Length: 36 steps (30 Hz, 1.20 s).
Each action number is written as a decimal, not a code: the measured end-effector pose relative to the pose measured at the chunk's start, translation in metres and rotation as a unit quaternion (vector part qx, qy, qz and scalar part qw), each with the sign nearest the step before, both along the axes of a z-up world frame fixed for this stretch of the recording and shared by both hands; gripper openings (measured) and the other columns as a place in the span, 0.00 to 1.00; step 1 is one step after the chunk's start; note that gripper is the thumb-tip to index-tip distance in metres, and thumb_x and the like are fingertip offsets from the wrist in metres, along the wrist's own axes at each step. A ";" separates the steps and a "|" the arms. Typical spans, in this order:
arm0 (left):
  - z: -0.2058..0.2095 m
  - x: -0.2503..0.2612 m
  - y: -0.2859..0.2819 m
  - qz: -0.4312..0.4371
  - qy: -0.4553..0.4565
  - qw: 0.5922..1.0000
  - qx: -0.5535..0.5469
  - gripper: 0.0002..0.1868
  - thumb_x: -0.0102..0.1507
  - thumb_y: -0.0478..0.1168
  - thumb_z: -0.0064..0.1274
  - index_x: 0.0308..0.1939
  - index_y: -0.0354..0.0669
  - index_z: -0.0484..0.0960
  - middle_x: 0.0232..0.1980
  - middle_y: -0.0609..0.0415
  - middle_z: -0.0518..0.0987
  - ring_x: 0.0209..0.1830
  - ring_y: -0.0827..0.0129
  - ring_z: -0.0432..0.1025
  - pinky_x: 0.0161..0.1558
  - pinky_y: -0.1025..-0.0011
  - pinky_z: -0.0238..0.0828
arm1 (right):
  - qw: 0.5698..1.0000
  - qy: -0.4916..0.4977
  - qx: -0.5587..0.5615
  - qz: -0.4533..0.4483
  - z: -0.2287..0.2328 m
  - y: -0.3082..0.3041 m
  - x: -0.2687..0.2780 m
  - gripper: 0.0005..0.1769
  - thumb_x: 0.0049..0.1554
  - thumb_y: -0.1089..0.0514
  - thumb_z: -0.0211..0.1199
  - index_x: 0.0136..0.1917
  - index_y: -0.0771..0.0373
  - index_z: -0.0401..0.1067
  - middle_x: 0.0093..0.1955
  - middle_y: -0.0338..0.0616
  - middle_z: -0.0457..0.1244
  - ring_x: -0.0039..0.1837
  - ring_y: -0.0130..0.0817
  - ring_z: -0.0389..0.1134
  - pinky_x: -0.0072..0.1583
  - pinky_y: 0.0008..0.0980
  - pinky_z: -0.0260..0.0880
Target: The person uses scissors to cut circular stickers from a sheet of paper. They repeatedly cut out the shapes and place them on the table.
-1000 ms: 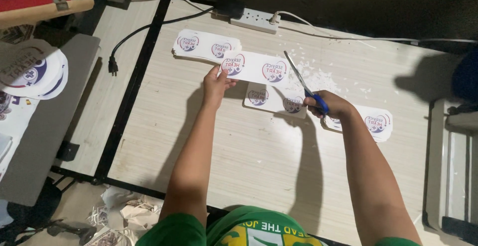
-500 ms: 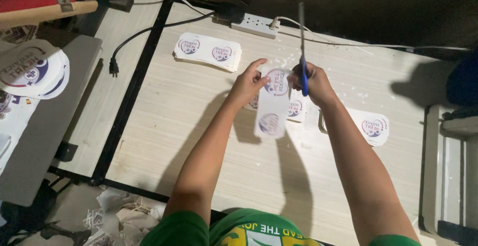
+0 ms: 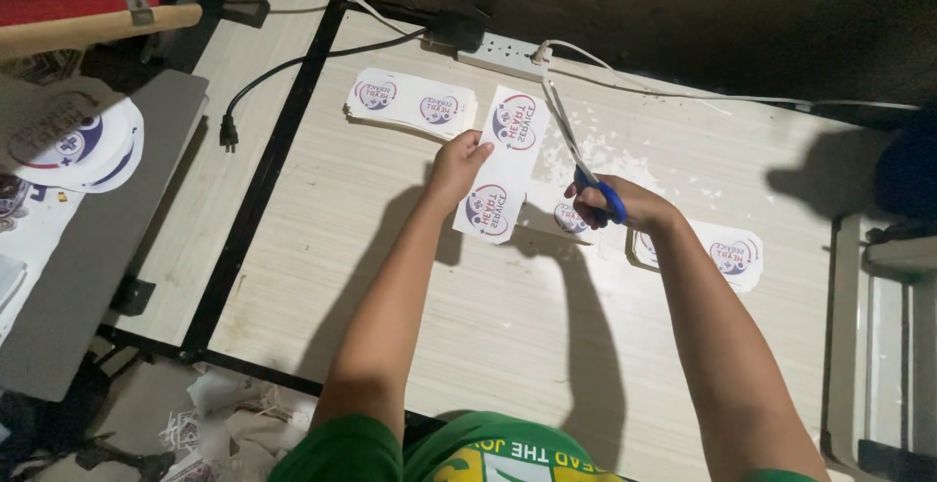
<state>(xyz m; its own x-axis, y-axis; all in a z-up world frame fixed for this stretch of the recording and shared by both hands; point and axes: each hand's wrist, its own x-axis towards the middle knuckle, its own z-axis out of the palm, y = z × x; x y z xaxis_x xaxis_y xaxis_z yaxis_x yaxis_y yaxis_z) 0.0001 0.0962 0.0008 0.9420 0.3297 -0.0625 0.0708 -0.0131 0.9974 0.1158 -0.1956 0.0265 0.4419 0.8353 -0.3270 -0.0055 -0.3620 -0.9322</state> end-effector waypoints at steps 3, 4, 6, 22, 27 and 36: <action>0.004 -0.002 -0.005 0.001 0.009 1.000 0.014 0.11 0.70 0.38 0.50 0.49 0.32 0.80 0.42 0.51 0.86 0.38 0.77 0.76 0.40 0.77 0.74 | 1.000 0.010 0.026 0.001 0.006 0.005 -0.004 0.58 0.39 0.16 0.66 0.56 0.74 0.70 0.29 0.41 0.60 0.32 0.31 0.61 0.35 0.29 0.59; 0.002 -0.001 -0.005 0.001 0.008 1.000 0.014 0.11 0.70 0.38 0.50 0.49 0.32 0.80 0.42 0.51 0.86 0.38 0.77 0.76 0.40 0.77 0.74 | 1.000 0.010 0.026 0.000 0.005 0.005 -0.004 0.58 0.39 0.16 0.66 0.56 0.74 0.70 0.29 0.41 0.60 0.32 0.31 0.61 0.35 0.29 0.59; -0.003 0.001 -0.005 -0.002 0.001 1.000 -0.016 0.11 0.69 0.38 0.49 0.49 0.33 0.79 0.42 0.52 0.85 0.39 0.77 0.77 0.40 0.76 0.74 | 1.000 -0.013 0.016 -0.006 0.005 0.005 -0.003 0.56 0.40 0.17 0.65 0.53 0.73 0.72 0.26 0.39 0.59 0.29 0.30 0.61 0.32 0.28 0.58; 0.041 -0.005 -0.024 -0.147 0.173 0.974 0.008 0.16 0.69 0.46 0.47 0.51 0.40 0.83 0.42 0.48 0.86 0.33 0.69 0.80 0.34 0.72 0.80 | 0.968 0.038 0.086 -0.234 0.002 0.031 0.013 0.14 0.53 0.57 0.73 0.44 0.65 0.71 0.36 0.46 0.65 0.36 0.29 0.65 0.38 0.25 0.65; -0.035 0.007 0.002 -0.075 -0.013 0.861 -0.502 0.24 0.71 0.47 0.60 0.61 0.29 0.76 0.55 0.40 0.80 0.52 0.61 0.78 0.55 0.66 0.82 | 0.902 0.107 0.190 -0.371 0.011 0.035 0.021 0.09 0.55 0.63 0.69 0.43 0.62 0.69 0.37 0.43 0.64 0.35 0.31 0.66 0.37 0.27 0.69; -0.006 0.046 -0.078 0.070 0.021 0.927 -0.367 0.20 0.65 0.36 0.54 0.56 0.22 0.73 0.54 0.32 0.79 0.46 0.54 0.80 0.46 0.69 0.83 | 0.914 0.076 0.203 -0.342 0.009 0.032 0.020 0.12 0.56 0.59 0.70 0.47 0.66 0.69 0.39 0.44 0.66 0.38 0.31 0.68 0.41 0.28 0.72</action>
